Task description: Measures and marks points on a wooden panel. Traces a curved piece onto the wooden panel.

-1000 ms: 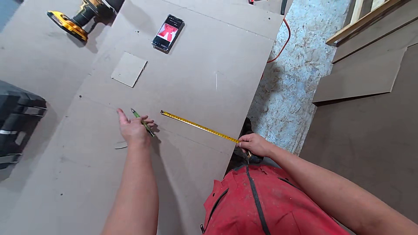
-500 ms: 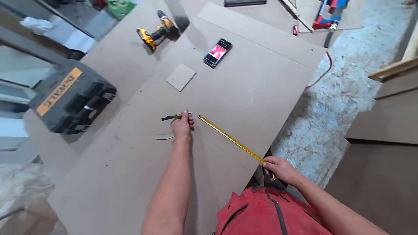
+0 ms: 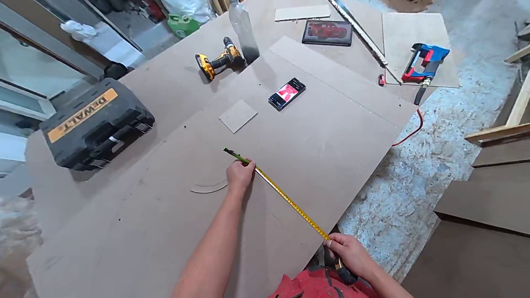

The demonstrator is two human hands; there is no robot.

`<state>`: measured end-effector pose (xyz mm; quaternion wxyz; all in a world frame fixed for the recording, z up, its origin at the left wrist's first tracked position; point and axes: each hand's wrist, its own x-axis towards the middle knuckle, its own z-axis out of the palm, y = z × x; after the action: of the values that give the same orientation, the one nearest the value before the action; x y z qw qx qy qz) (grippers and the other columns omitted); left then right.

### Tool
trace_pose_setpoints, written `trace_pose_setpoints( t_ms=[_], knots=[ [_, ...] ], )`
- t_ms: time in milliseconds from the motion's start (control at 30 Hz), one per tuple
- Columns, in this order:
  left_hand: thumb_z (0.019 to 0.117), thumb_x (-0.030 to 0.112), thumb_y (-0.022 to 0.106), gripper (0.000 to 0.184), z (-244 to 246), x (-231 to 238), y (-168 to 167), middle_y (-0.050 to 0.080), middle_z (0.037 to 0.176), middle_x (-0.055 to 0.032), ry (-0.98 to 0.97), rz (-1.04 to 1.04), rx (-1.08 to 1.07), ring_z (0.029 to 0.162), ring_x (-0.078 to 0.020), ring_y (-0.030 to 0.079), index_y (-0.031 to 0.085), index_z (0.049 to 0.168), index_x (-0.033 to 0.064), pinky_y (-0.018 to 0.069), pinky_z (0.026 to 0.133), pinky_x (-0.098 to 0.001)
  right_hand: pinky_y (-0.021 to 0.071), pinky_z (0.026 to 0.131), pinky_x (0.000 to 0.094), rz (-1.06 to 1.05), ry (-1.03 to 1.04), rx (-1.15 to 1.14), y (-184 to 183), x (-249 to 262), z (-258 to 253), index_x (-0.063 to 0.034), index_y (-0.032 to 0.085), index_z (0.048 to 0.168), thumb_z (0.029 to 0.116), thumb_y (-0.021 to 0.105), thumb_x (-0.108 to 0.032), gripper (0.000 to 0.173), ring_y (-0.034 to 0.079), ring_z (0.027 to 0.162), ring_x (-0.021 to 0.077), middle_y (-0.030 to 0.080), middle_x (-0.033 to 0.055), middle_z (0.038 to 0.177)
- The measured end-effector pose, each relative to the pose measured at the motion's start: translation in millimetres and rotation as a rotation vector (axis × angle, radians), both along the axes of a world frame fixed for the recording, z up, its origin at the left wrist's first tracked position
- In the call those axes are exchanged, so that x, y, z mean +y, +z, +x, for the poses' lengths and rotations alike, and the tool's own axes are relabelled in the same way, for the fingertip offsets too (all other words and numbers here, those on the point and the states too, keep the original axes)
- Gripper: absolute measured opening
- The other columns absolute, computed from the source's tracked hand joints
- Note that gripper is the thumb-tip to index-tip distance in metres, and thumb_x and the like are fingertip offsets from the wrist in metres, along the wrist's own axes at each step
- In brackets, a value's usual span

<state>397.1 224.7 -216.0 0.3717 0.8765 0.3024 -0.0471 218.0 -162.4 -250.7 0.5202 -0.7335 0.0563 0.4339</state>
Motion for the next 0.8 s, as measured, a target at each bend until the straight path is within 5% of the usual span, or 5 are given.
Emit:
trace_pose_setpoints(
  t_ms=[233, 633, 800],
  knots=[
    [0.0960, 0.030, 0.070, 0.018, 59, -46, 9, 0.074, 0.094, -0.0096, -0.061, 0.063, 0.066, 0.093, -0.0286, 0.071, 0.077, 0.102, 0.0138, 0.0547, 0.085, -0.0595, 0.0557, 0.068, 0.0349, -0.015, -0.040, 0.008, 2, -40, 57, -0.0185, 0.077, 0.105, 0.1042, 0.056, -0.034, 0.027, 0.066, 0.068, 0.0117, 0.071, -0.0034, 0.077],
    [0.0978, 0.028, 0.061, 0.027, 266, -195, 18, 0.073, 0.103, -0.0166, -0.189, -0.031, 0.102, 0.103, -0.0347, 0.070, 0.074, 0.111, 0.0078, 0.0545, 0.089, -0.0608, 0.0534, 0.058, 0.0326, 0.004, -0.190, -0.012, 6, -185, 247, -0.0050, 0.074, 0.109, 0.1026, 0.056, -0.024, 0.027, 0.062, 0.061, 0.0157, 0.068, 0.0054, 0.074],
    [0.0974, 0.024, 0.060, 0.027, 285, -218, 16, 0.073, 0.104, -0.0175, -0.164, -0.013, 0.080, 0.103, -0.0349, 0.070, 0.072, 0.112, 0.0057, 0.0557, 0.088, -0.0602, 0.0513, 0.054, 0.0279, 0.051, -0.194, 0.029, 8, -199, 262, -0.0031, 0.073, 0.109, 0.1027, 0.053, -0.019, 0.026, 0.060, 0.059, 0.0123, 0.067, 0.0037, 0.072]
  ],
)
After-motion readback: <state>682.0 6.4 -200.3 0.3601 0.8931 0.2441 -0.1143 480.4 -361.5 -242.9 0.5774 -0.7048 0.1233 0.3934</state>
